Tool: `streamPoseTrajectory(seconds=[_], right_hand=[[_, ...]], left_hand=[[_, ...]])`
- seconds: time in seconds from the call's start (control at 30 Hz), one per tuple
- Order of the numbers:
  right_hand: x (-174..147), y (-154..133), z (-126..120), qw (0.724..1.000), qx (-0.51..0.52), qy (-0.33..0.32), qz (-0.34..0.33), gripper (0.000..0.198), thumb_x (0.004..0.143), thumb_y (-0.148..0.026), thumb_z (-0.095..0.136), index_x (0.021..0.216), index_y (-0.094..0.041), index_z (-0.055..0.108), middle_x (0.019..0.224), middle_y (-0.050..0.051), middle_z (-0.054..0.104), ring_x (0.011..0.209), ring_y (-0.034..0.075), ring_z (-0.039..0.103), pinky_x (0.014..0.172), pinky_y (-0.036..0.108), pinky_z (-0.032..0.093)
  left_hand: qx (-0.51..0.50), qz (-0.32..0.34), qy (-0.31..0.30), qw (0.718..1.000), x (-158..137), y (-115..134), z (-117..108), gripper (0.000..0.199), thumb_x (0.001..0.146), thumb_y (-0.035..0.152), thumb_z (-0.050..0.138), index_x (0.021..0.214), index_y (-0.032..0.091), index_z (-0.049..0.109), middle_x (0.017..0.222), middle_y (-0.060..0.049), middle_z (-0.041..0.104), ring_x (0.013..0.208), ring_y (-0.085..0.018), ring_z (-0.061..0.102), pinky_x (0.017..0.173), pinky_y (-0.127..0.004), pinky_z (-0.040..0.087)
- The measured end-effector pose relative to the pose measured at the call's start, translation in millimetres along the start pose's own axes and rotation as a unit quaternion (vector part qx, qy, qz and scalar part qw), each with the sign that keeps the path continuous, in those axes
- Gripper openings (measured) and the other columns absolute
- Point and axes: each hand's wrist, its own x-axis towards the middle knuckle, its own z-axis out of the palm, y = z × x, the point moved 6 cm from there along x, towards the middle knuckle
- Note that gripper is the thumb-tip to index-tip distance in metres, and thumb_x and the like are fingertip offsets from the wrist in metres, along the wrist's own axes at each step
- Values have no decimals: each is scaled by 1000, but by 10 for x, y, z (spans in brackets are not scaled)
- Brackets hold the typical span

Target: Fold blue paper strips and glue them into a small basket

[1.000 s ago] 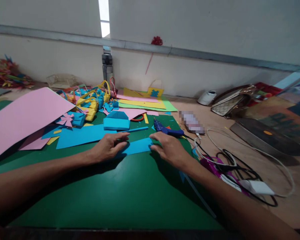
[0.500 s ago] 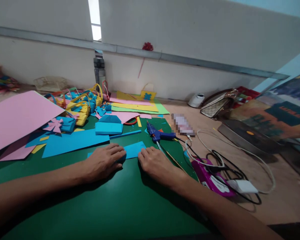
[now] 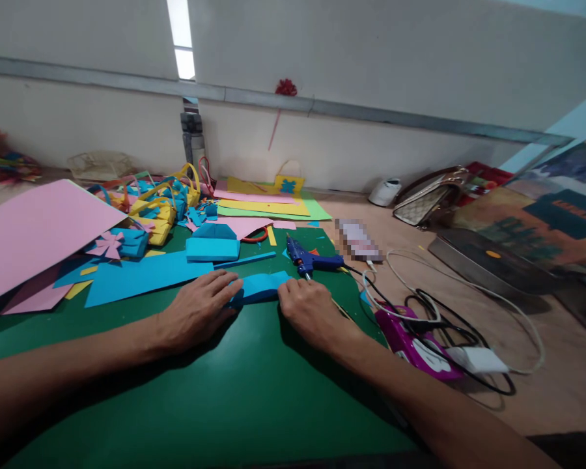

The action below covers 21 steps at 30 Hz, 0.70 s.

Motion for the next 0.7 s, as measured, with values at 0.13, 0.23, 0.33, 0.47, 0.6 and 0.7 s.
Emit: streamPoseTrajectory(seconds=[0.13,0.23,0.33,0.47,0.6,0.7], right_hand=[[-53,237,-96,994,-19,43,99,20,75,1,40,71,-12,55,63,10,59,57,18,55,48,28,20],[-122,384,-224,980,-41,126,151,21,75,-1,40,66,-13,55,58,7,56,51,15,49,48,27,17],[-185,456,-315,966,-70,184,167,21,76,-4,42,63,-14,55,54,4,53,47,13,43,47,27,14],[-250,480,-369,958,-63,223,170,20,76,-6,43,62,-15,55,52,2,50,47,12,43,47,26,16],[-290,432,-369,961,-24,229,155,16,74,-7,46,64,-16,54,54,1,52,48,13,44,48,26,18],[-304,369,-353,967,-9,213,142,16,73,-6,47,63,-17,52,53,0,51,48,13,45,48,26,18]], left_hand=[[90,46,61,993,-27,156,-194,18,90,21,45,101,12,56,100,-12,64,89,-24,57,72,-37,46],[72,82,-14,994,-69,334,-171,18,91,21,42,83,15,58,77,-6,61,66,-18,53,58,-32,42],[54,44,-100,993,-104,415,-72,25,91,32,44,82,15,59,79,-7,62,69,-21,54,58,-33,44],[35,-5,-141,989,-70,368,42,42,87,47,46,101,10,60,110,-16,60,99,-30,54,77,-41,48],[17,-6,-131,991,46,160,137,52,88,46,45,123,7,49,129,-17,51,119,-32,44,93,-44,43],[11,-45,-107,993,119,-25,84,34,91,34,43,109,9,56,117,-15,60,108,-27,54,88,-39,46]])
